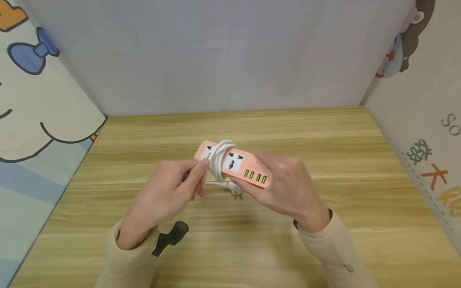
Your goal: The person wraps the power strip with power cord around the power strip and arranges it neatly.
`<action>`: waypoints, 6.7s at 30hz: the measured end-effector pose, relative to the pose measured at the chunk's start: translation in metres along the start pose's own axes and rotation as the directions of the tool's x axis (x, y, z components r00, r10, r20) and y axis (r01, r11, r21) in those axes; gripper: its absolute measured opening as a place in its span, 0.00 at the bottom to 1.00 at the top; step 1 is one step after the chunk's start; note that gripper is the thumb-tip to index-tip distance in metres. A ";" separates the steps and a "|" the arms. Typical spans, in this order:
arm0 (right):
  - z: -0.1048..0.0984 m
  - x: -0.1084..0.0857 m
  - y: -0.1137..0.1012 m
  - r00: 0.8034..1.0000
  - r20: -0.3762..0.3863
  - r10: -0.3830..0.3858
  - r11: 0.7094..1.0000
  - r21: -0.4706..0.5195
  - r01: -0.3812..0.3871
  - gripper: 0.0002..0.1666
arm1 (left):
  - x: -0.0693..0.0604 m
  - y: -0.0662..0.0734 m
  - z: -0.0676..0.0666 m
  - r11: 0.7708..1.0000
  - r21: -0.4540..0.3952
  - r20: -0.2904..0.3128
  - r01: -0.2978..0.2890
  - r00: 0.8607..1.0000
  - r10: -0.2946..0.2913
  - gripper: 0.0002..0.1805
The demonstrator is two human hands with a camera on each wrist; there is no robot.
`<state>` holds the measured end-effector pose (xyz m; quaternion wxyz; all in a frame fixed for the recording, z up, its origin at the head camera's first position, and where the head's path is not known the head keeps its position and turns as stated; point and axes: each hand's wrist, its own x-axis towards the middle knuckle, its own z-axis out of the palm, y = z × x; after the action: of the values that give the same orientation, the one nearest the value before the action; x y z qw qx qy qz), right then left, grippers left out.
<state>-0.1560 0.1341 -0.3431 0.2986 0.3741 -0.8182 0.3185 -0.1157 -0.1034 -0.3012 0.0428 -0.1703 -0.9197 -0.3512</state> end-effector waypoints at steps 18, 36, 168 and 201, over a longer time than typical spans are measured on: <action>0.006 0.004 -0.001 0.835 -0.529 0.151 0.988 0.102 -0.114 0.39 | 0.003 0.009 0.030 0.922 -0.313 -0.044 -0.227 0.974 0.224 0.18; -0.014 0.008 -0.012 0.806 -0.373 0.458 0.761 0.633 -0.140 0.19 | 0.018 -0.001 0.035 0.844 -0.373 -0.103 -0.386 0.921 0.376 0.14; -0.046 -0.002 -0.015 0.962 0.270 0.042 0.990 0.121 -0.077 0.35 | 0.027 -0.033 -0.001 0.888 0.038 -0.549 -0.459 0.732 0.402 0.19; -0.009 0.008 -0.020 0.991 -0.088 -0.105 0.982 -0.164 0.089 0.29 | -0.010 0.019 0.008 0.893 -0.415 -0.230 -0.171 0.970 0.079 0.14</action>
<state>-0.1421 0.1275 -0.3255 0.3819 0.3726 -0.8066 0.2546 -0.0988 -0.0873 -0.2972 0.1222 -0.1971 -0.7964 -0.5585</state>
